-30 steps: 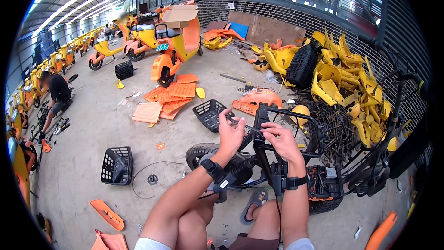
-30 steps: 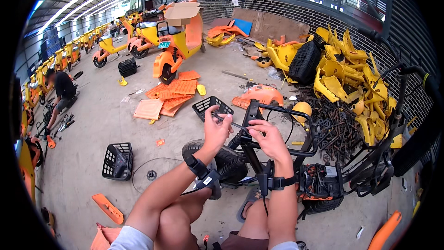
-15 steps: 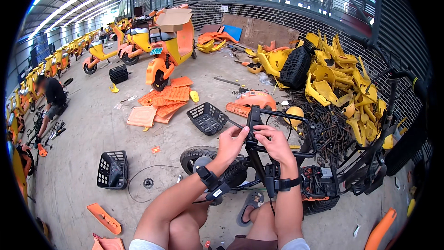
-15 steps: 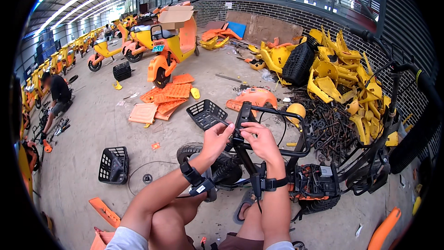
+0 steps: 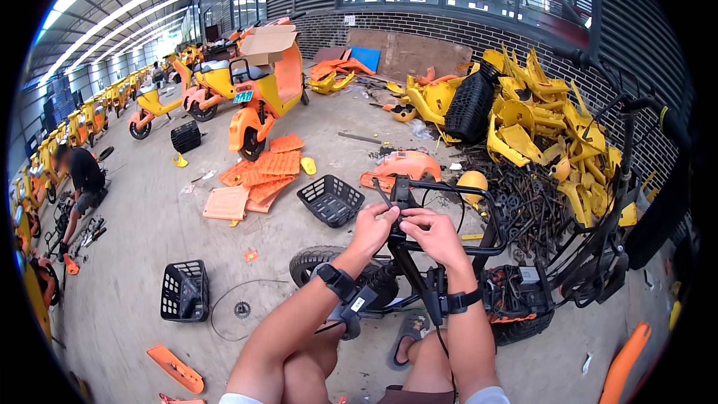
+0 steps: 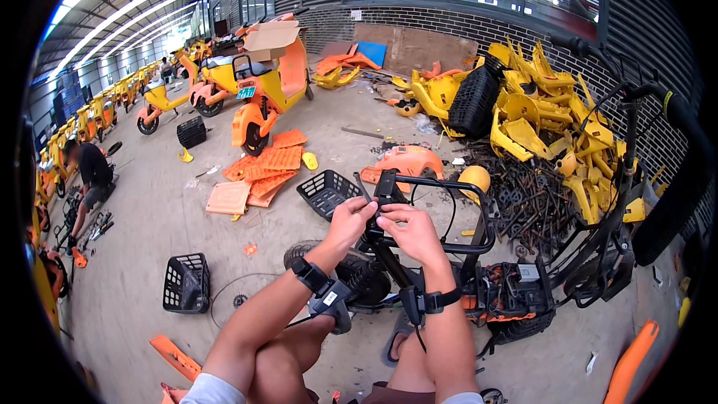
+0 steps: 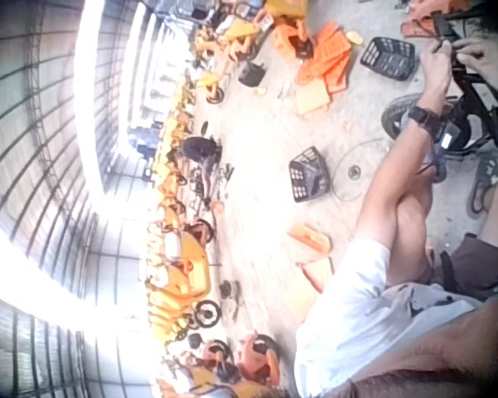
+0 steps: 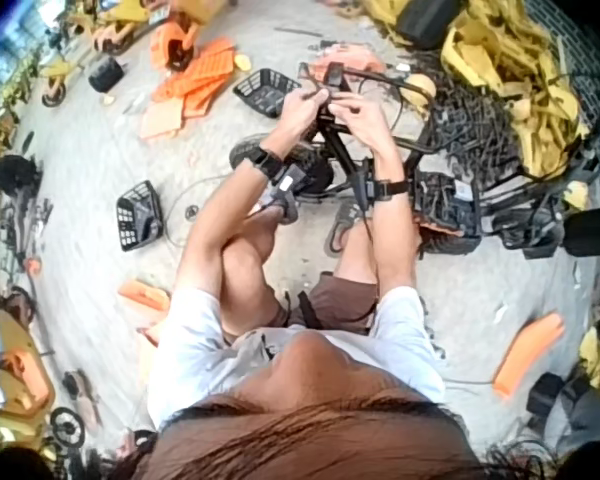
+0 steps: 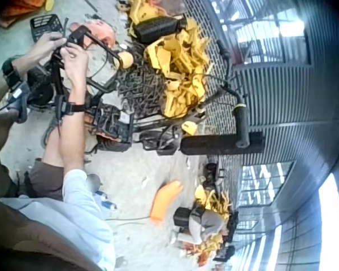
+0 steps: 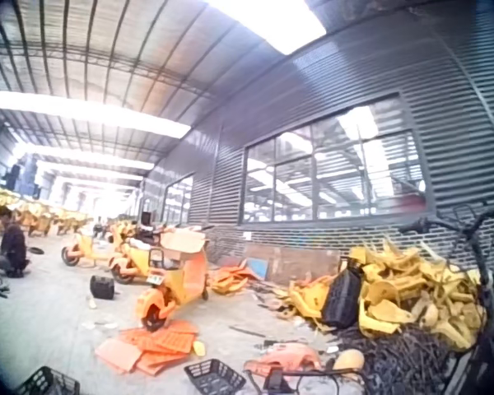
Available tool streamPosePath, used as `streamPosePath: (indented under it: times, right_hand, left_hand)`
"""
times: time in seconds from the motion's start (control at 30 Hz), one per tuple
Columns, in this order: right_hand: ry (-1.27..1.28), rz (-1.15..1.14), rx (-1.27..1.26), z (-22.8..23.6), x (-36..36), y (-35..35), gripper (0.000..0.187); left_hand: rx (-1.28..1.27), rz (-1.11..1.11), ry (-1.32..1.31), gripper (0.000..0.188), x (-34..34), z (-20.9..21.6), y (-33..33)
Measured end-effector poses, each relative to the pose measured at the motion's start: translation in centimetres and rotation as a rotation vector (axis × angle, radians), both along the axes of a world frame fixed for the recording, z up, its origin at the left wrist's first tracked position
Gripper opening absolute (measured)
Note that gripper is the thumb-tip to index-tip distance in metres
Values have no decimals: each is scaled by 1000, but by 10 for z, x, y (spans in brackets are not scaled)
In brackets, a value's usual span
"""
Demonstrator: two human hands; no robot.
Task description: The person attaches a black plastic housing to a motorcycle frame by hand, aligning the component with the metal tubes and inserting fasteners.
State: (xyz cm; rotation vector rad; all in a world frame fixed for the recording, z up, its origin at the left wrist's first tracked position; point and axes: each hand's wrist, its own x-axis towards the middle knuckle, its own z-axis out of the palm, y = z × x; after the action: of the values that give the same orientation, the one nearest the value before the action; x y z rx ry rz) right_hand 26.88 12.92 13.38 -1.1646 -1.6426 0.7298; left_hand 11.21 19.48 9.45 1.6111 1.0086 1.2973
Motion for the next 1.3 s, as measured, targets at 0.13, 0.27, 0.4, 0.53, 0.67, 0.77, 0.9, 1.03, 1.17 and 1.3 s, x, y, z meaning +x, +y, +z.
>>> streamPosePath:
  times: [0.13,0.27,0.4,0.53,0.67,0.77,0.9,1.03,1.17,1.3]
  right_hand:
    - [332,-177,-3,-6,9,15,22]
    - [322,-111,-66,16,8,24,31]
    - [216,-59,-138,28,-3,53,38]
    - [162,-63,-136,25,-24,88,55]
    - [-264,45,-94,38,-31,108,62]
    - [-268,96,-290,38,-32,126,57]
    - [-67,80,-427,32,-42,122,40]
    - [85,32,-459,33,-47,110,29]
    - [231,-5,-460,28,-54,105,28]
    - [336,-43,-445,25,-57,103,29]
  left_hand:
    - [-68,-128,-48,27,3,10,-1]
    - [-100,-205,-138,28,-5,7,2]
    - [-120,-236,-170,28,-2,0,7]
    - [18,-185,-49,27,4,-8,14]
    - [33,-191,-89,32,1,-4,9]
    - [-17,-146,-58,32,6,-5,7]
    - [92,-118,34,35,1,-17,0]
    - [210,-154,23,44,-1,-35,-23]
    - [433,-90,272,60,-15,-21,-39]
    - [515,-77,275,62,-17,-19,-37]
